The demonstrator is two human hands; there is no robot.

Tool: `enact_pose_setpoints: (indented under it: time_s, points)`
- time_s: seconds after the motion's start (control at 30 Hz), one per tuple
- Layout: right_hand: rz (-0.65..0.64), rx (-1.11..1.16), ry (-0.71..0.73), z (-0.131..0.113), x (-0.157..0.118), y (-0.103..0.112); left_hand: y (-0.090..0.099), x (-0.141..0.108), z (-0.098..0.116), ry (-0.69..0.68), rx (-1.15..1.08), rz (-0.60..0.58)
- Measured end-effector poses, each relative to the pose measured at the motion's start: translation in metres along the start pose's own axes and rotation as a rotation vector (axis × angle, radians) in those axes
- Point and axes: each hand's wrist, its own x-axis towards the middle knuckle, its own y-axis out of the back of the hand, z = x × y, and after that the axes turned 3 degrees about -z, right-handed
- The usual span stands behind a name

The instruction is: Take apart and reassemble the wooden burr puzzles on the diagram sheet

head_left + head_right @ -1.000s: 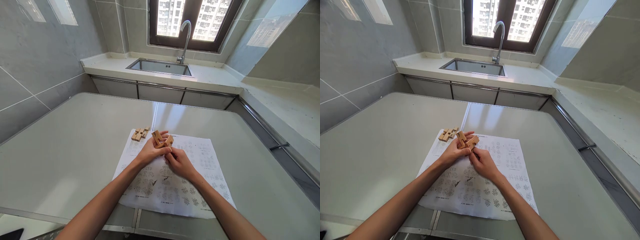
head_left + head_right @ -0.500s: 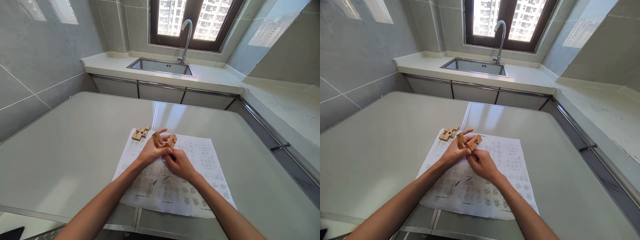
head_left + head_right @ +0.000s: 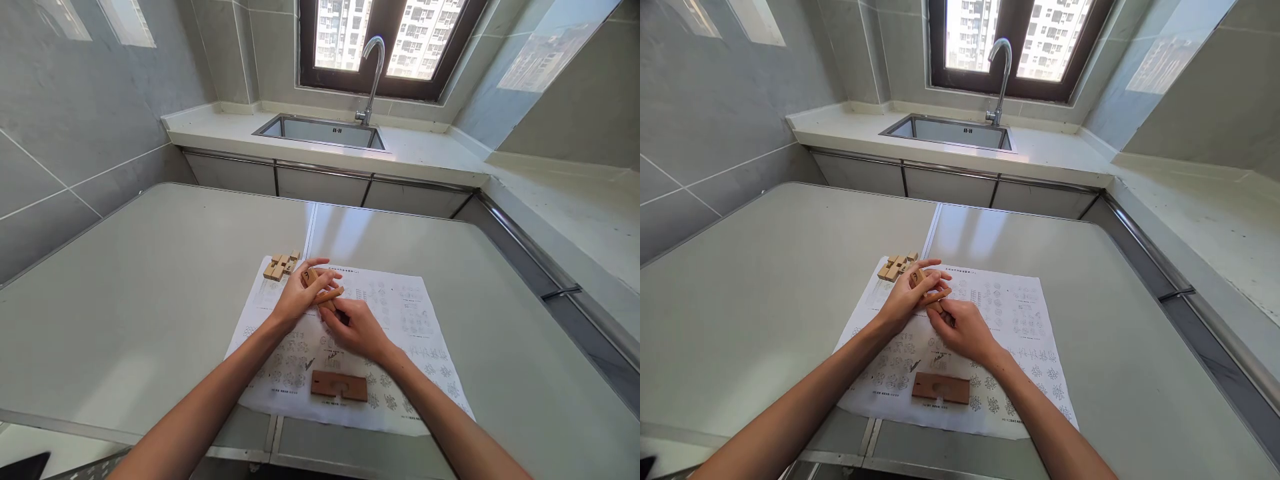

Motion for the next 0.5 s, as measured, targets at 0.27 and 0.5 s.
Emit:
enact_pose_setpoints:
  time_s: [0.27,0.5]
  points:
    - [0.069,0.283,-0.171,0.0004,0.0040,0.0074,0.0027,0.0051,-0.0063,0.005,0.097,-0.001]
    - [0.091,0.410,-0.163,0.0065,0.0053,0.0046,0.0018,0.0031,-0.0090,-0.006,0.081,-0.165]
